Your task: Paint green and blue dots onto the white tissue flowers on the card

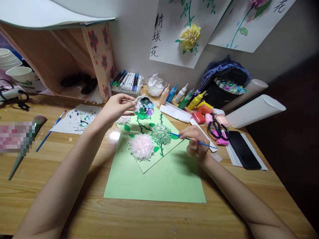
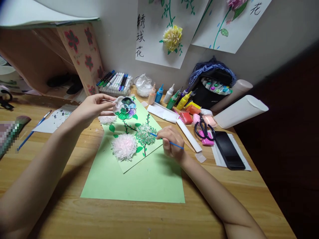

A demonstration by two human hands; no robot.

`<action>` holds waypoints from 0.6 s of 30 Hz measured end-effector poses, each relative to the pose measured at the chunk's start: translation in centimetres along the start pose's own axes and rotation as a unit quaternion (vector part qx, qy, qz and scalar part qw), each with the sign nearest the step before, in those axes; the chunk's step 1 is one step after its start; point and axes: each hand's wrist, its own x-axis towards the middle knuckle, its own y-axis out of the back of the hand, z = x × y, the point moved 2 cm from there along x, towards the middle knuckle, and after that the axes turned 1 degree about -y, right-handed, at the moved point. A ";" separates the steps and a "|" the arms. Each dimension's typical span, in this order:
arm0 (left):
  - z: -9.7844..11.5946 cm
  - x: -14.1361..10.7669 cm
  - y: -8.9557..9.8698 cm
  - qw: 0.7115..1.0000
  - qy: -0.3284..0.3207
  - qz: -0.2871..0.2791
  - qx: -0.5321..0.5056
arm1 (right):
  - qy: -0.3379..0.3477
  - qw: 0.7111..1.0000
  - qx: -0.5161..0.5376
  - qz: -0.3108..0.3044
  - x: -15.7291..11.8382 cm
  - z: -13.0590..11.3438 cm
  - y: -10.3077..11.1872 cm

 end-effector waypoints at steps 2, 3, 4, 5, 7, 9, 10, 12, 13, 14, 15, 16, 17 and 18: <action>0.1 0.0 0.3 1.000 0.002 0.000 0.004 | -0.067 0.997 0.019 0.020 0.7 0.8 0.6; 0.1 0.1 0.5 1.000 0.005 0.000 0.006 | -0.110 0.993 0.033 0.024 1.1 1.2 0.9; 0.2 0.1 0.7 1.000 0.010 0.001 0.007 | -0.154 0.987 0.048 0.028 1.4 1.7 1.1; 0.2 0.2 0.9 1.000 0.013 0.003 0.007 | -0.196 0.978 0.063 0.031 1.8 2.1 1.2; 0.2 0.3 1.3 1.000 0.017 0.005 0.003 | -0.256 0.962 0.091 0.025 2.2 2.9 1.2; 0.0 0.5 1.7 1.000 0.023 0.012 -0.003 | -0.276 0.955 0.106 -0.004 2.4 3.4 1.1; 0.0 0.5 2.0 1.000 0.023 0.015 -0.007 | -0.275 0.955 0.108 -0.026 2.4 3.6 0.9; -0.1 0.5 2.6 1.000 0.017 0.022 -0.007 | -0.274 0.953 0.112 -0.072 2.3 4.0 0.7; -0.1 0.4 2.9 0.999 0.019 0.029 -0.007 | -0.276 0.950 0.117 -0.087 2.2 4.2 0.6; -0.1 0.3 3.3 0.999 0.025 0.035 -0.007 | -0.283 0.947 0.126 -0.091 2.2 4.4 0.5; -0.1 0.0 3.8 0.999 0.032 0.042 -0.005 | -0.292 0.943 0.137 -0.083 2.1 4.6 0.5; -0.2 -0.3 4.3 0.998 0.037 0.052 -0.002 | -0.303 0.939 0.148 -0.063 2.1 4.8 0.6; -0.3 -0.7 4.8 0.997 0.048 0.059 0.001 | -0.313 0.936 0.157 -0.035 2.1 5.0 0.7; -0.5 -1.3 5.4 0.996 0.056 0.073 0.003 | -0.322 0.932 0.164 -0.006 2.1 5.2 0.8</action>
